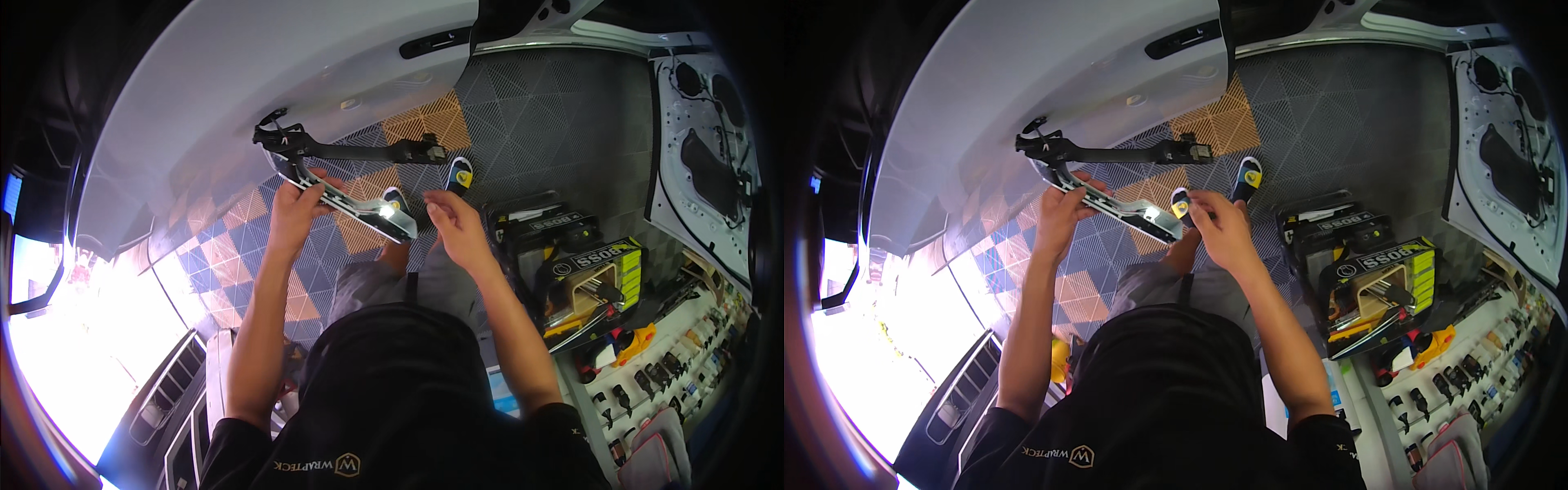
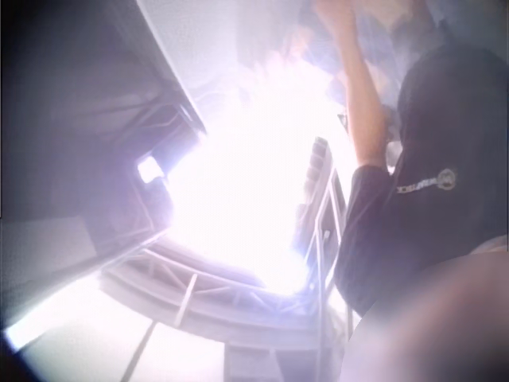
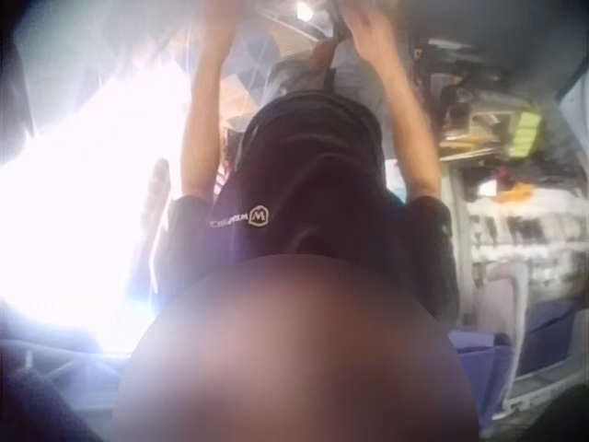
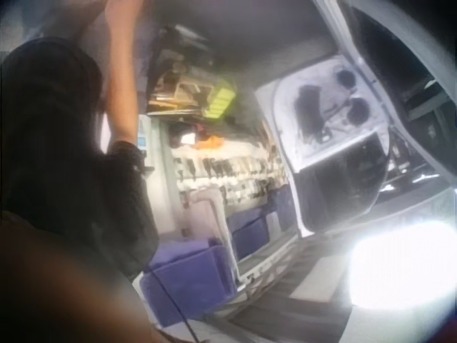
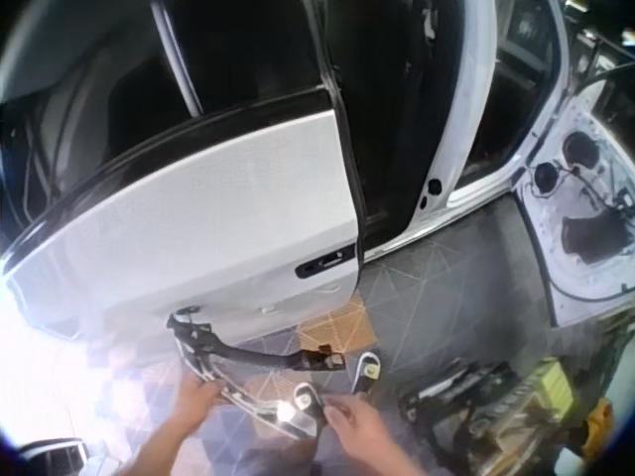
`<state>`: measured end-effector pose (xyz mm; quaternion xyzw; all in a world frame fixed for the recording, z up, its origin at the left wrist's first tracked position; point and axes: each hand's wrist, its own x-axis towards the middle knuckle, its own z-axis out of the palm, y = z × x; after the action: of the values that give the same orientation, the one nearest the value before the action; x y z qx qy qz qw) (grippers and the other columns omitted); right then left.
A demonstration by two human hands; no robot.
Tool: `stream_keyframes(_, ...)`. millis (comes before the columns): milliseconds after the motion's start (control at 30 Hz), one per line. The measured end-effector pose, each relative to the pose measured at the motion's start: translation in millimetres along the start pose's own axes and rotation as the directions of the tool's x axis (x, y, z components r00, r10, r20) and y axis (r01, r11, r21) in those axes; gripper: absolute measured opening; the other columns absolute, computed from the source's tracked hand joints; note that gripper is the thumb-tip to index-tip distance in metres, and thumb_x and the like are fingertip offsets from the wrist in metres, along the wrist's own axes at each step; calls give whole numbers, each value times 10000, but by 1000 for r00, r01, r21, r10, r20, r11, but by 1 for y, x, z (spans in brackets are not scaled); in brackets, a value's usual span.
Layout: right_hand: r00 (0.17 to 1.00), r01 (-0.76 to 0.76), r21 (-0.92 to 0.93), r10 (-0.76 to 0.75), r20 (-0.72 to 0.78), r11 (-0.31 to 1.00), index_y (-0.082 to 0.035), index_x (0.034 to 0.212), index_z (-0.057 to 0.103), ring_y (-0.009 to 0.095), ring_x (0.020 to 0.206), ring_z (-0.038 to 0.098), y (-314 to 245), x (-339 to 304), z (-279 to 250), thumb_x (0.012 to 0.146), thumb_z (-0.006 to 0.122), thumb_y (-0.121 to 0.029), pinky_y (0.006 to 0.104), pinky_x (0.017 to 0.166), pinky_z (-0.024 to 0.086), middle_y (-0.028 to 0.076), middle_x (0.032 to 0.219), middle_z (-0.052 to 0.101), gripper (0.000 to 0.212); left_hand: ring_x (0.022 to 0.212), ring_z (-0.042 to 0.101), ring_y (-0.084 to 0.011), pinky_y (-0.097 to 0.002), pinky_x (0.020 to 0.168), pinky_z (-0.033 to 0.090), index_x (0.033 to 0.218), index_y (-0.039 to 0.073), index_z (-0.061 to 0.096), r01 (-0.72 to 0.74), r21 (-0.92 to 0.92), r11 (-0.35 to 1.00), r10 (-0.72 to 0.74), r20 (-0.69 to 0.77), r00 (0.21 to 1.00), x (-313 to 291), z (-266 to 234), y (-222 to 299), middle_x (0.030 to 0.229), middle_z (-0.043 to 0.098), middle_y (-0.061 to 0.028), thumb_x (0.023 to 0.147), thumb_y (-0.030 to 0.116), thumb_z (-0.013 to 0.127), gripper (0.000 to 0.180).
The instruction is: The person installs a white car door handle onto a white door panel using a yellow plastic pry tool and a screwdriver. They align the handle, press it into place, and then use the screwdriver to tighten screws on the handle's mounting bracket.
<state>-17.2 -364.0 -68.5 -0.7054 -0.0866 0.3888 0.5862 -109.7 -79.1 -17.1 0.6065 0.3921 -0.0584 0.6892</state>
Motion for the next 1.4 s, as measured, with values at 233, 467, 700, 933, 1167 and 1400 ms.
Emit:
stream_keyframes(233,860,-413,491,152,487,767,5,1491,541,161,1002,686,-13,6,2,1073,574,-151,274,820,559,102,1216,696,447,1161,697,-445,-516,937,634,1317,-65,496,71,-313,947,-19,166,986,0,7,12,1199,686,-287,1008,24,387,340)
stream_keyframes(467,949,-127,208,58,310,970,12,1462,583,165,1177,632,-50,-18,-5,952,623,20,297,1030,487,113,1275,693,512,1222,660,-478,-564,982,611,1424,-81,436,113,-376,920,-19,245,969,3,17,10,1257,653,-319,968,165,475,520)
stream_keyframes(700,967,40,94,-62,249,995,57,1414,590,224,985,652,-69,-25,-6,902,641,-19,330,894,515,154,1084,653,520,1293,606,-491,-544,993,604,1488,-80,377,194,-458,867,-65,282,957,-9,41,11,1370,569,-361,986,159,486,568)
stream_keyframes(933,973,69,75,-84,216,995,75,1360,600,256,955,664,-75,-33,0,892,647,-30,342,871,526,164,1075,649,482,1274,629,-465,-531,964,622,1484,-43,404,377,-480,792,-166,426,889,-31,52,11,1416,555,-367,988,32,435,502)
stream_keyframes(1167,984,-113,212,80,161,971,47,1310,543,208,872,706,-89,-50,7,929,675,-56,319,755,546,174,992,682,416,1261,626,-498,-543,976,620,1444,-39,454,431,-570,699,-128,493,860,-37,52,9,1391,562,-396,979,18,424,470)
stream_keyframes(1400,993,-7,255,-22,112,967,57,1291,511,175,743,684,-103,-56,11,946,722,-98,314,668,526,149,874,651,433,1225,635,-539,-554,997,603,1398,-31,492,453,-588,670,-106,528,842,-39,51,12,1373,566,-415,945,73,468,466)
